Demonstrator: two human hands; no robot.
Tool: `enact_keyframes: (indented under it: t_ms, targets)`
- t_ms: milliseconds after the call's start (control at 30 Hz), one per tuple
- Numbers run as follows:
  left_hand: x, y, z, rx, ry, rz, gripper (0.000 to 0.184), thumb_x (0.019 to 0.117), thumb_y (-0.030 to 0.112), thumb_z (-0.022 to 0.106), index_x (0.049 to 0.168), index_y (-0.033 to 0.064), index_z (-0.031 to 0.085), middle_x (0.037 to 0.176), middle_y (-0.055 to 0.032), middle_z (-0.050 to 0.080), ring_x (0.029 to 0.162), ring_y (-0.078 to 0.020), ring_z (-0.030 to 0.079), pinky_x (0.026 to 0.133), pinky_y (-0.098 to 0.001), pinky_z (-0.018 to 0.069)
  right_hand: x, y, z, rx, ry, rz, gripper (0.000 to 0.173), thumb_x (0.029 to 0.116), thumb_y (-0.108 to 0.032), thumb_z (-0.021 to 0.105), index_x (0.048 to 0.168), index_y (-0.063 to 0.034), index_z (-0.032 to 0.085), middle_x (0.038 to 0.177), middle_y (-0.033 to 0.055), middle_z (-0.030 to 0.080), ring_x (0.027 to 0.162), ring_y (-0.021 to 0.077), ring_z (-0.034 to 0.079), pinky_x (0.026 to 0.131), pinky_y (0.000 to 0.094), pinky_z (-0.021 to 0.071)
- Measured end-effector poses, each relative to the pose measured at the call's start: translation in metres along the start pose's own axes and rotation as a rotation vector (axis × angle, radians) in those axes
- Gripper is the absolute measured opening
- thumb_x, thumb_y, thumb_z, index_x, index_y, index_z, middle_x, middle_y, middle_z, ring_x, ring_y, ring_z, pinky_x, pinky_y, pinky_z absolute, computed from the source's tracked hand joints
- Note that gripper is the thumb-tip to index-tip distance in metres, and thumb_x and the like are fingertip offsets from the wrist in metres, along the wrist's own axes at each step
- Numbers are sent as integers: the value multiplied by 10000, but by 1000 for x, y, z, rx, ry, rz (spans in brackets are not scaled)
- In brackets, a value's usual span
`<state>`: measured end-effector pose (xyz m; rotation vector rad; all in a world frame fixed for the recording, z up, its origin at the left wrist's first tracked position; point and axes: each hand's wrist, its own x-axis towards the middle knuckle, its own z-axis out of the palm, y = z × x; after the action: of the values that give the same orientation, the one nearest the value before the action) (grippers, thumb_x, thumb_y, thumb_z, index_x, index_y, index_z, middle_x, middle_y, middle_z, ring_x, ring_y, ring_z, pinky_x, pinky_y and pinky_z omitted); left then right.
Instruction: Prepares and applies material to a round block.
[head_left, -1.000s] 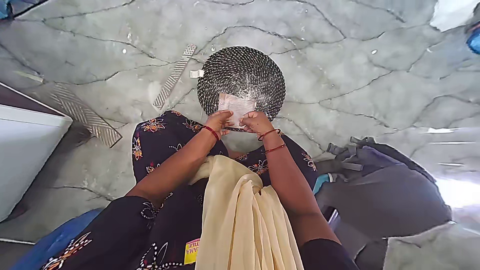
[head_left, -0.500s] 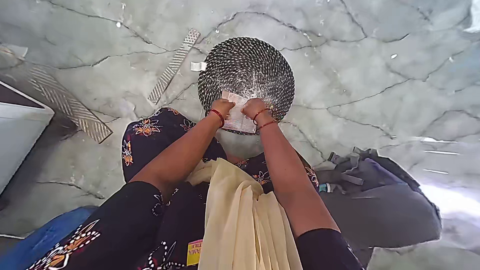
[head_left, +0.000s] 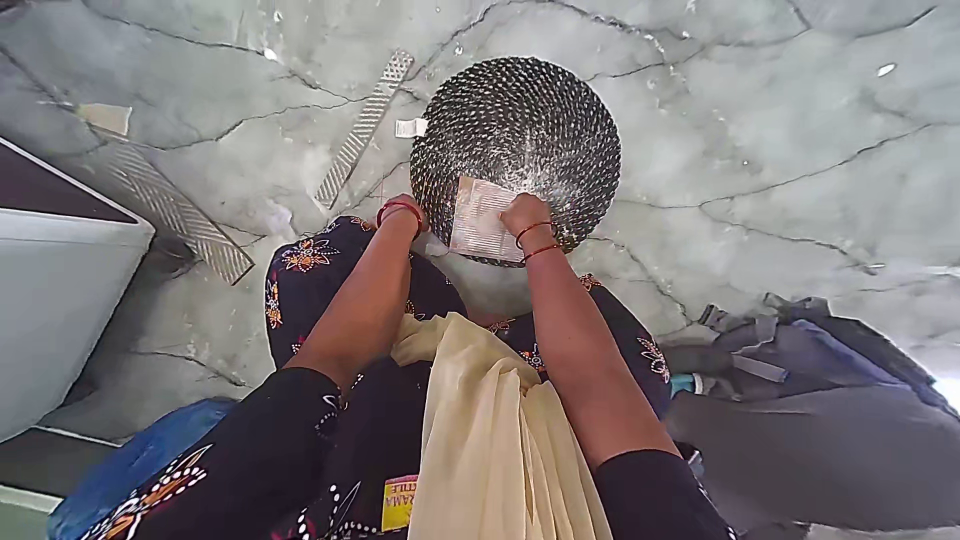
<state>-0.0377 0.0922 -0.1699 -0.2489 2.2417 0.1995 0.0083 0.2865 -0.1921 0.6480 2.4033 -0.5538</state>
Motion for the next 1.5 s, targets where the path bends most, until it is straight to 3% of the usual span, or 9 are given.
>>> enact_keyframes:
  t_ms: [167, 300, 467, 600, 667, 733, 867, 1033, 1500]
  targets:
    - [10, 2, 8, -14, 70, -59, 387, 944, 228, 708, 1174, -82, 676, 1341, -298, 622, 1307, -444, 579, 1031, -707, 435, 5, 5, -4, 96, -13, -2, 464, 1008, -394, 616, 1102, 55, 687, 1177, 276, 679, 1127, 413, 662, 939, 625, 494]
    - [8, -2, -1, -20, 82, -35, 389, 963, 238, 684, 1161, -96, 681, 1328, -310, 626, 1289, -445, 594, 1026, -694, 451, 11, 13, -4, 363, -89, 66, 549, 1053, -484, 530, 1309, -5, 614, 1157, 198, 708, 940, 294, 728, 848, 492, 576]
    - [0, -4, -8, -332, 121, 289, 272, 1002, 134, 593, 1203, -16, 697, 1211, -235, 707, 1161, -397, 672, 1041, -618, 484, 8, 15, -9, 588, -133, 155, 506, 1093, -430, 462, 1377, -20, 547, 1146, 180, 713, 861, 256, 723, 749, 420, 583]
    - [-10, 7, 12, -163, -15, 439, 277, 1043, 160, 579, 1236, 15, 715, 1277, -251, 680, 1239, -411, 630, 1085, -629, 441, 10, 16, -9, 621, -137, 168, 431, 1102, -343, 448, 1369, -21, 549, 1120, 166, 711, 833, 242, 713, 729, 408, 577]
    - [-11, 12, 18, -31, -38, 426, 289, 1058, 180, 560, 1254, 49, 726, 1327, -254, 662, 1307, -439, 585, 1105, -663, 406, 10, 18, -8, 633, -136, 172, 412, 1102, -328, 436, 1354, -33, 572, 1113, 146, 712, 827, 220, 708, 721, 390, 576]
    - [-12, 16, 21, 8, -45, 398, 295, 1066, 186, 544, 1256, 52, 725, 1319, -252, 665, 1286, -436, 600, 1096, -655, 419, 8, 20, -9, 661, -142, 175, 407, 1106, -326, 435, 1359, -35, 565, 1129, 145, 708, 836, 211, 702, 723, 382, 569]
    - [-10, 19, 31, -49, -57, 331, 299, 1056, 160, 538, 1262, 13, 698, 1282, -248, 679, 1204, -400, 659, 1066, -611, 473, 10, 21, -8, 700, -138, 191, 408, 1109, -326, 433, 1374, -39, 551, 1123, 147, 704, 808, 201, 698, 704, 362, 568]
    - [-20, 23, 37, -32, -83, 302, 283, 1023, 83, 535, 1234, -14, 696, 1296, -266, 663, 1237, -420, 632, 1056, -631, 467, 10, 20, -9, 701, -139, 210, 378, 1103, -305, 458, 1362, -50, 561, 1117, 135, 699, 787, 187, 694, 694, 343, 570]
    - [-18, 25, 45, -33, -35, 287, 259, 1010, 84, 560, 1193, -37, 699, 1311, -284, 649, 1288, -438, 599, 1065, -646, 457, 11, 21, -7, 704, -140, 192, 332, 1088, -234, 474, 1353, -55, 563, 1104, 120, 702, 782, 176, 679, 682, 339, 556]
